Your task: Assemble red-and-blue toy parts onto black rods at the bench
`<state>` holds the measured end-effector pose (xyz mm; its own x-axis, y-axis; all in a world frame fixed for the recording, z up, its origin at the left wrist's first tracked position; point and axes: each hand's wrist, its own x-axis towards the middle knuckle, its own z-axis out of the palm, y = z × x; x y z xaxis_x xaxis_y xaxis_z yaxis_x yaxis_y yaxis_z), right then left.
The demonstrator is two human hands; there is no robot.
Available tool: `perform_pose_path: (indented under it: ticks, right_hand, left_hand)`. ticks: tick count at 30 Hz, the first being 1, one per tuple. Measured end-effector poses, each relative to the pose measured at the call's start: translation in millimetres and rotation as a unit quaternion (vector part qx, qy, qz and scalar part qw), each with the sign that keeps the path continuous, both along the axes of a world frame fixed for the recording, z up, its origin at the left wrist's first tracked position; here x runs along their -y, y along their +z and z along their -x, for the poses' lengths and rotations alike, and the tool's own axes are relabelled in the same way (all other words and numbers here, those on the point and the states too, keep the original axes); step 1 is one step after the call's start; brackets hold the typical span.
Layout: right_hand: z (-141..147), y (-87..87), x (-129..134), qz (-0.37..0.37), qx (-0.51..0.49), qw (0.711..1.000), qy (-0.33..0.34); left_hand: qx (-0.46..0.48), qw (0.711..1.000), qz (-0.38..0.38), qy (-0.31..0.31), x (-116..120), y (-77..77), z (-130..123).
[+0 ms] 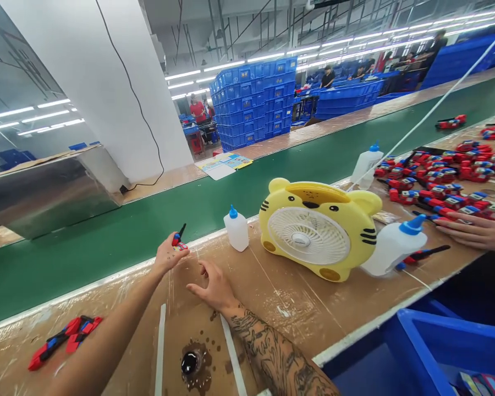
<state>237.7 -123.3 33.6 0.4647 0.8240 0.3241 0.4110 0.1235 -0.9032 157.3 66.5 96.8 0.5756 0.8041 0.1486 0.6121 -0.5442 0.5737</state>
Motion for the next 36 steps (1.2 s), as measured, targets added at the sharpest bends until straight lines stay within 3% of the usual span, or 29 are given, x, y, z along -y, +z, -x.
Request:
perform_pose_path:
  ticks: [4, 8, 14, 18, 22, 28, 32, 34, 36]
  right_hand:
    - [-2, -2.8, -3, 0.019, 0.009, 1.000, 0.011]
    - [-5, -5.5, -5, 0.029, 0.020, 0.999, 0.021]
    - [-7, -6.4, -10, 0.037, 0.024, 0.999, 0.027]
    - [-7, -5.7, -9, 0.042, 0.021, 0.998, 0.034]
    - [-7, -5.5, -8, 0.047, 0.017, 0.998, 0.038]
    - [-6, -9.4, -11, 0.046, 0.009, 0.998, 0.032]
    - [-2, -9.6, -10, 0.056, 0.012, 0.998, 0.021]
    - [1, -7.4, -9, 0.061, 0.020, 0.998, 0.019]
    - [2, -4.1, -9, 0.067, 0.030, 0.997, 0.023]
  left_hand:
    - [-0.127, 0.992, 0.009, 0.008, -62, 1.3, -14]
    - [-0.205, 0.978, 0.031, 0.026, -96, -2.1, -28]
    - [-0.188, 0.981, -0.015, 0.036, -103, -27.7, -38]
    - [-0.131, 0.990, -0.046, 0.027, -92, -46.4, -23]
    - [-0.090, 0.992, -0.092, 0.010, -71, -55.0, 29]
    - [-0.082, 0.983, -0.163, -0.009, -22, -54.4, 169]
    - [-0.128, 0.962, -0.217, 0.110, -6, -56.8, 240]
    - [-0.185, 0.935, -0.237, 0.188, -3, -60.6, 261]
    - [-0.228, 0.919, -0.234, 0.223, -2, -64.1, 275]
